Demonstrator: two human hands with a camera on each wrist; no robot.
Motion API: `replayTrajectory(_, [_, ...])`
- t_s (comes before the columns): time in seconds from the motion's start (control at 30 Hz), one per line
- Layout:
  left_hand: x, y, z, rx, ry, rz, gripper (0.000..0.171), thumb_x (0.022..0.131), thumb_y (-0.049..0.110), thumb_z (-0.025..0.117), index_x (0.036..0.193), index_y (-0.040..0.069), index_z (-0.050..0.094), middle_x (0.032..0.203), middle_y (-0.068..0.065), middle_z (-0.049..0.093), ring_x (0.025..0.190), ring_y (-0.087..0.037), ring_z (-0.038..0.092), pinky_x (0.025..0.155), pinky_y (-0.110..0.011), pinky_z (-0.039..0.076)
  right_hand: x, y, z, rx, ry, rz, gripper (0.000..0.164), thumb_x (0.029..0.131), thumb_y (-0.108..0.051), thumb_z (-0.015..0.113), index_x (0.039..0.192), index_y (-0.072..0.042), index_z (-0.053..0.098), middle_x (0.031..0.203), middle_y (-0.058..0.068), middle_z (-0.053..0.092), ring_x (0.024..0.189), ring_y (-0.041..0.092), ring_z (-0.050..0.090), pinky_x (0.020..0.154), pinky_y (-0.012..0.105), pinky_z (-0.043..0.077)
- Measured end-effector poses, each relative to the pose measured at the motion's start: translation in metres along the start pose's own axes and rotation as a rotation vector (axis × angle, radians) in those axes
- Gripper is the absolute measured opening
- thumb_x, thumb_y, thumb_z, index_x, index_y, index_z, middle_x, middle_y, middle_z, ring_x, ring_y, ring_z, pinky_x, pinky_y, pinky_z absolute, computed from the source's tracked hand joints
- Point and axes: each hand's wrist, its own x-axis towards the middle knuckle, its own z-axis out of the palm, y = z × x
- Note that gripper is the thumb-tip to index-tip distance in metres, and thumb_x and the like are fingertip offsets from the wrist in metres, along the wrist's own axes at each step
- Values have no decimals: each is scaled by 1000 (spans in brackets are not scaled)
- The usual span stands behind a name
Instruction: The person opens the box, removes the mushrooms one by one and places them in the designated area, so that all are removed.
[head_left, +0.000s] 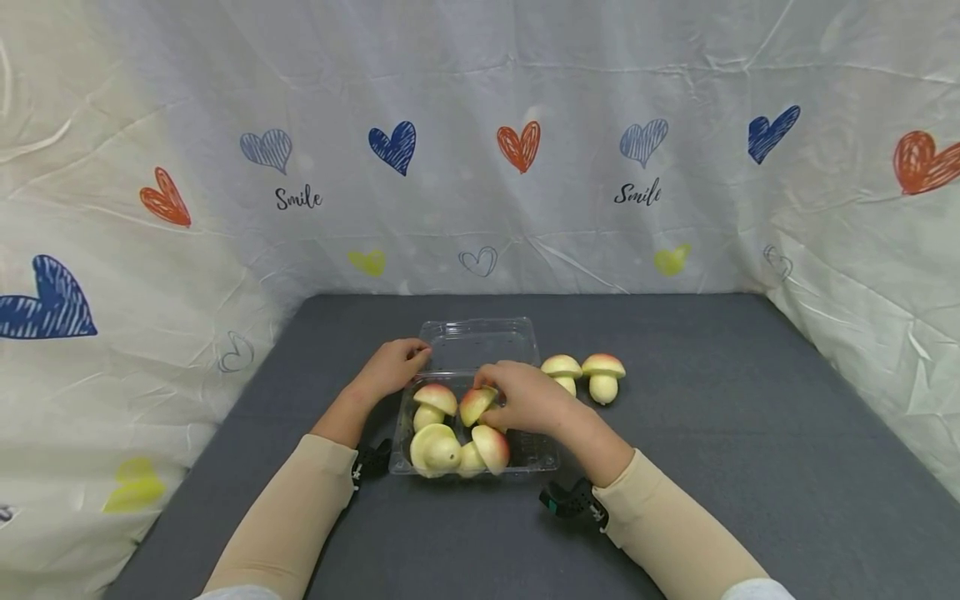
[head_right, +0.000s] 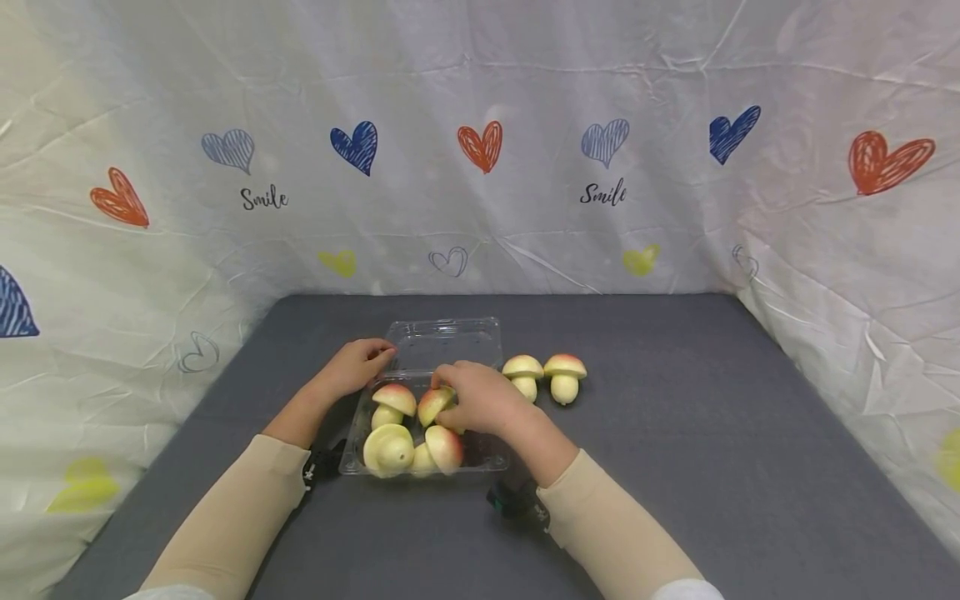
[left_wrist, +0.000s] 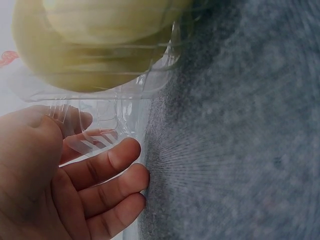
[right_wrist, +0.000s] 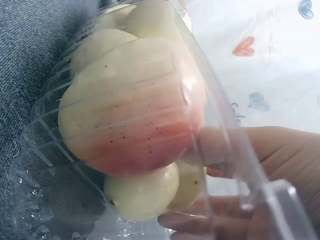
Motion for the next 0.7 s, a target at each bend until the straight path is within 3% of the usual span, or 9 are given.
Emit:
replayTrajectory(0.23, [0, -1, 0, -7, -7, 7, 40, 112, 27, 50, 141, 2, 60, 83, -5, 65, 68, -18, 64, 64, -37, 55, -2, -1, -2, -8, -20, 4, 42, 90, -11, 73, 131, -12, 66, 106, 2, 55, 82, 17, 54, 69, 36, 49])
replayTrajectory(0.4, [-1, -1, 0, -10, -9, 12, 40, 112, 28, 50, 140, 2, 61, 82, -5, 65, 67, -18, 64, 64, -37, 55, -4, -1, -1, -18, -44, 9, 45, 92, -12, 73, 136, -16, 67, 102, 3, 48, 77, 18, 50, 66, 36, 44])
replayTrajectory(0.7, [1, -3, 1, 0, 2, 13, 39, 111, 28, 51, 139, 3, 61, 85, -5, 65, 69, -17, 64, 63, -36, 56, -11, 0, -18, 26, 58, -15, 41, 88, -11, 74, 129, -17, 67, 114, 1, 54, 85, 18, 56, 72, 36, 50])
